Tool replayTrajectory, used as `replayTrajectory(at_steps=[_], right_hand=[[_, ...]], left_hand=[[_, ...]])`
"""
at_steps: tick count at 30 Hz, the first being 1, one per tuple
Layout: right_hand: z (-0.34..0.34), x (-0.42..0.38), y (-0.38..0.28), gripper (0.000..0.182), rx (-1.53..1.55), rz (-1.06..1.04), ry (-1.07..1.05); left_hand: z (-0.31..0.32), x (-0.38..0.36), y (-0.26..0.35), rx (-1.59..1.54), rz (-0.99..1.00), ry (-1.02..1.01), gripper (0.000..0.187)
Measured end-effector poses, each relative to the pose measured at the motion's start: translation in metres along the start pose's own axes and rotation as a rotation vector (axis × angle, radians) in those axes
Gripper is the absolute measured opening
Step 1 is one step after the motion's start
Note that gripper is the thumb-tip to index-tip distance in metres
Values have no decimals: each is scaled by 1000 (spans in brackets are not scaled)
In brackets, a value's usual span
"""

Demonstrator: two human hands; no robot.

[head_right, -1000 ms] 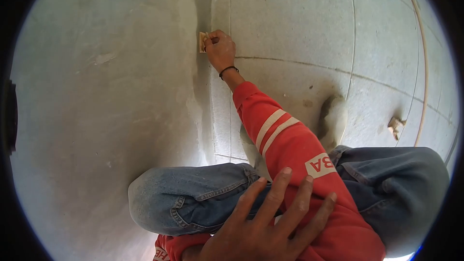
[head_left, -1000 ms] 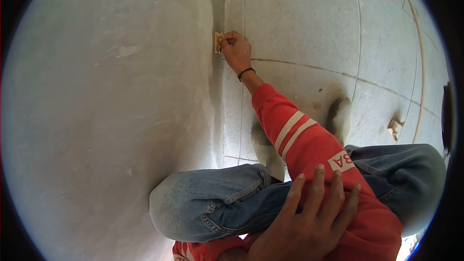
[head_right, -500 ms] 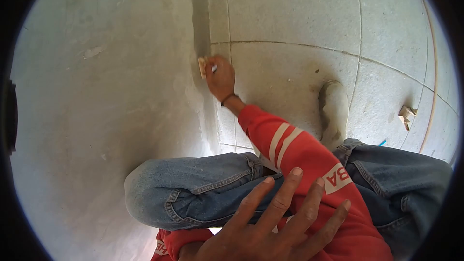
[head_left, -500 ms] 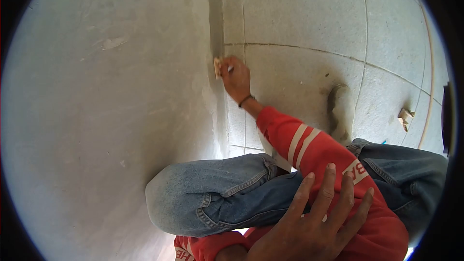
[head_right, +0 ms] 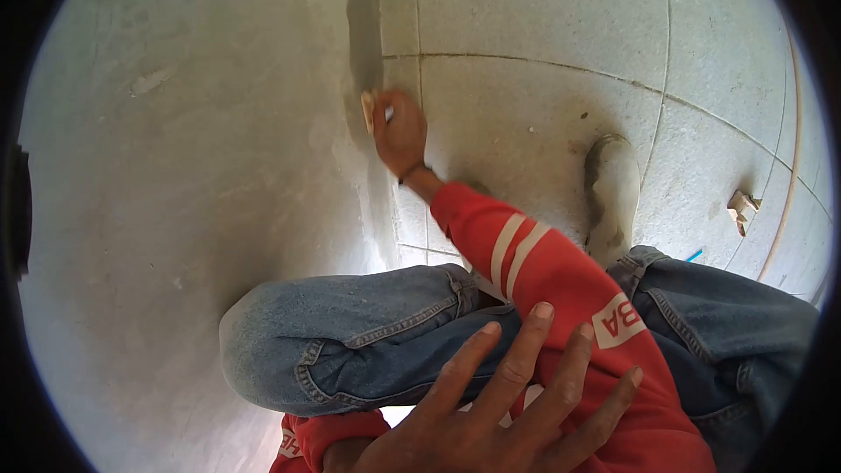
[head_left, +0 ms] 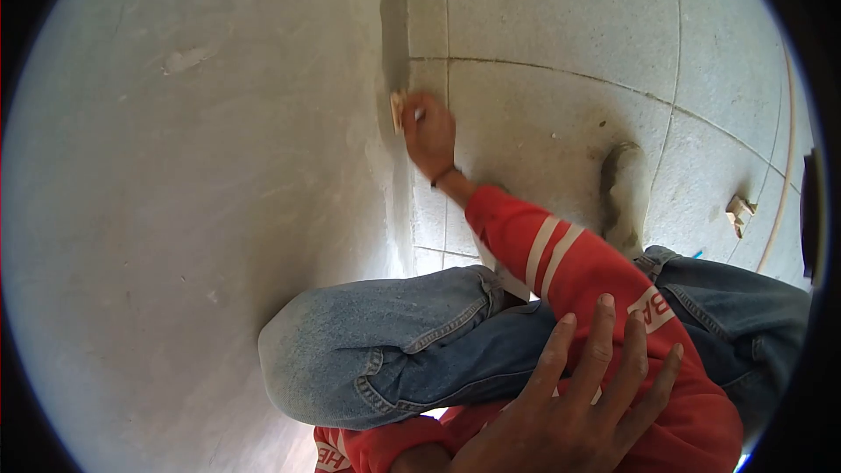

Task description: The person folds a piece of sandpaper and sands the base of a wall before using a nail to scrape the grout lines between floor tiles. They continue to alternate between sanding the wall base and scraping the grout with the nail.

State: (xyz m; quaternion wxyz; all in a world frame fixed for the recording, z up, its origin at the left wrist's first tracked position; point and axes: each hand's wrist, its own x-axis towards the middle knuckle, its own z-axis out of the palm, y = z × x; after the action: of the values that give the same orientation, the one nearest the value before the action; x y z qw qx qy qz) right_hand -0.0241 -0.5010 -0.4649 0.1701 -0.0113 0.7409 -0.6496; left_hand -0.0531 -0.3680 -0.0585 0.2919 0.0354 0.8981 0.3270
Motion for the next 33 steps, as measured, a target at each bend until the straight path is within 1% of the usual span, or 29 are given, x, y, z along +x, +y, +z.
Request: replayTrajectory(at_steps=[2,4,6,7,8,9,10,11,12,13,15,16,17,19,21,22,23,25,28,29,31,32,33], right_hand=[[-1,40,-13,9,-15,-15,4],[2,56,-18,10,-44,24,22],[-4,12,-11,10,-51,-56,-28],[-4,-22,0,9,-51,-25,-38],[-2,-53,13,10,-68,72,-68],[-3,-72,15,11,-16,146,-78],[-3,-86,17,12,36,224,-89],[-4,-80,13,12,35,239,-96],[-3,-64,13,12,6,163,-86],[-2,-41,10,12,-23,77,-70],[2,18,-9,10,2,57,-32],[2,31,-19,9,30,45,-1],[0,28,-21,9,32,39,-3],[-6,5,-22,9,-41,-43,-51],[-9,-53,-7,10,29,68,-107],[-12,-69,-10,10,71,130,-122],[-12,-71,-6,10,70,137,-125],[-11,-71,-4,10,83,29,-89],[-13,-11,-42,11,92,9,-95],[-12,0,-52,13,112,15,-63],[-17,-24,-52,13,93,1,-98],[-20,-41,-46,13,72,-3,-129],[-18,-62,-26,10,68,-3,-127]], left_hand=[[0,-3,0,0,11,18,43],[-2,-6,1,0,18,36,43],[-4,-7,2,14,44,42,44],[6,-7,0,16,45,46,44],[24,-7,-3,17,54,158,47],[35,-6,-5,17,58,268,50],[26,-4,-4,8,48,260,50],[10,-1,-2,-1,9,123,47],[1,-1,-1,-9,-27,-15,46],[0,-3,1,-12,-30,-21,46],[-2,-4,1,-4,-25,-57,47],[-2,-6,2,-4,-24,-53,47],[-2,-6,2,-5,1,-43,48],[-3,-5,0,3,25,-31,48],[-1,-4,-1,-29,18,-5,47],[0,-4,0,-31,15,-7,47],[1,-2,1,-44,-10,-14,47],[3,-2,2,-65,-39,-31,46],[3,-5,2,-26,-18,-43,46],[2,-7,2,-15,-2,-42,46],[-1,-9,3,7,17,-29,46],[-1,-9,3,-8,29,8,46],[-2,-8,1,-31,40,40,46]])
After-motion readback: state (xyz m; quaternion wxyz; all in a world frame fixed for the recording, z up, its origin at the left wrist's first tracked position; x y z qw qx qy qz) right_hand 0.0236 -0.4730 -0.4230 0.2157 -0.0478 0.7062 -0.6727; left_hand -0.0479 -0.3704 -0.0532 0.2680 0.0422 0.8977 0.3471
